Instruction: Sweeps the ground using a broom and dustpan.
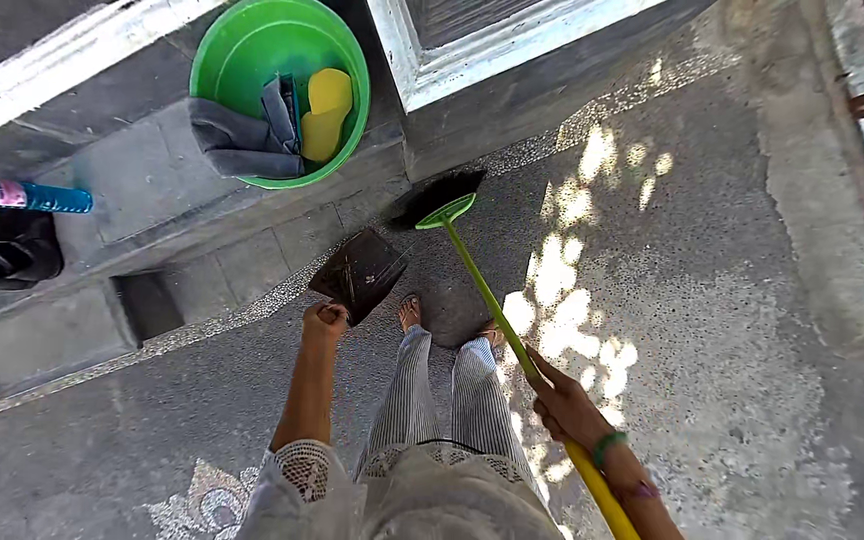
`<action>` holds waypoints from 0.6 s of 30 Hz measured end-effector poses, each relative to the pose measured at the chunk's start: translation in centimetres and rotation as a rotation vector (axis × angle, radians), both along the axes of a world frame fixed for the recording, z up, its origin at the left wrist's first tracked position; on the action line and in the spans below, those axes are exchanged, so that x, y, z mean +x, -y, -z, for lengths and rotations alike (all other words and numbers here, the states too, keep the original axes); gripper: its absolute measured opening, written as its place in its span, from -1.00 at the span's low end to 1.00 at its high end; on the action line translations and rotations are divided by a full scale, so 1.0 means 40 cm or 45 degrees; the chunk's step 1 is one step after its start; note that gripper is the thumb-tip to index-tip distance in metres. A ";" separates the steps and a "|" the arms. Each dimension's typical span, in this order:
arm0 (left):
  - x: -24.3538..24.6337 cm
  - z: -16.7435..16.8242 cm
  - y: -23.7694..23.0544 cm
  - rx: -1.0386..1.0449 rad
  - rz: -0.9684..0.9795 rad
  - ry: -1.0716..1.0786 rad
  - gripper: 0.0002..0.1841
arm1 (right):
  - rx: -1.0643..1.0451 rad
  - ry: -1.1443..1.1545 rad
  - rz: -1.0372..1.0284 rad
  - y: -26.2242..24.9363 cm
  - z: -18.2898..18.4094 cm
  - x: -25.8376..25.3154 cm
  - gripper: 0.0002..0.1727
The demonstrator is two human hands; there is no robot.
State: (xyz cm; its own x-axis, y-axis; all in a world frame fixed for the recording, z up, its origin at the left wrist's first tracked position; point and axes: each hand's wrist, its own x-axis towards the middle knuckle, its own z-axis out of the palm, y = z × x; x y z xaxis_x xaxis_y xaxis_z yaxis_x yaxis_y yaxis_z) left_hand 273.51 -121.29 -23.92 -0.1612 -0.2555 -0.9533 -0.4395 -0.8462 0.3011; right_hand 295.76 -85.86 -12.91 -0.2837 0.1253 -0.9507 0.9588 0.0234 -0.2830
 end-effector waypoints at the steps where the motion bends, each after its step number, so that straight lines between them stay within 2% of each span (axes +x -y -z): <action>1: -0.010 -0.006 -0.003 -0.006 0.016 0.003 -0.87 | 0.020 0.007 0.035 -0.005 -0.048 0.017 -0.33; 3: -0.029 -0.008 -0.014 -0.028 0.082 0.006 -0.90 | 0.117 0.005 0.132 -0.015 -0.094 0.039 -0.36; 5: -0.055 0.000 -0.035 -0.042 0.136 0.016 -0.88 | 0.224 -0.053 0.209 -0.036 -0.067 0.024 -0.38; 10: -0.110 0.008 -0.076 -0.095 0.241 0.030 -0.84 | 0.303 -0.124 0.324 -0.055 0.157 -0.121 -0.36; 13: -0.117 0.020 -0.082 -0.094 0.259 0.024 -0.85 | 0.158 0.004 0.157 0.037 0.240 -0.138 -0.35; 15: -0.111 0.022 -0.087 -0.099 0.258 0.030 -0.86 | 0.018 0.073 0.047 0.110 0.222 -0.093 -0.34; 18: -0.103 0.023 -0.095 -0.112 0.264 0.045 -0.89 | -0.174 0.068 0.046 0.117 0.108 -0.008 -0.32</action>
State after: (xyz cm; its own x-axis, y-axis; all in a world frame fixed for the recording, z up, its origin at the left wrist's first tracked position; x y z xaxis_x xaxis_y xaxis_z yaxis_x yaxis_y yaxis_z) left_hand 269.39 -117.49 -24.86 -0.1858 -0.3026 -0.9348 -0.6132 -0.7077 0.3510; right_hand 295.45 -90.53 -17.25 -0.2300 0.0030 -0.9732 0.9721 -0.0469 -0.2299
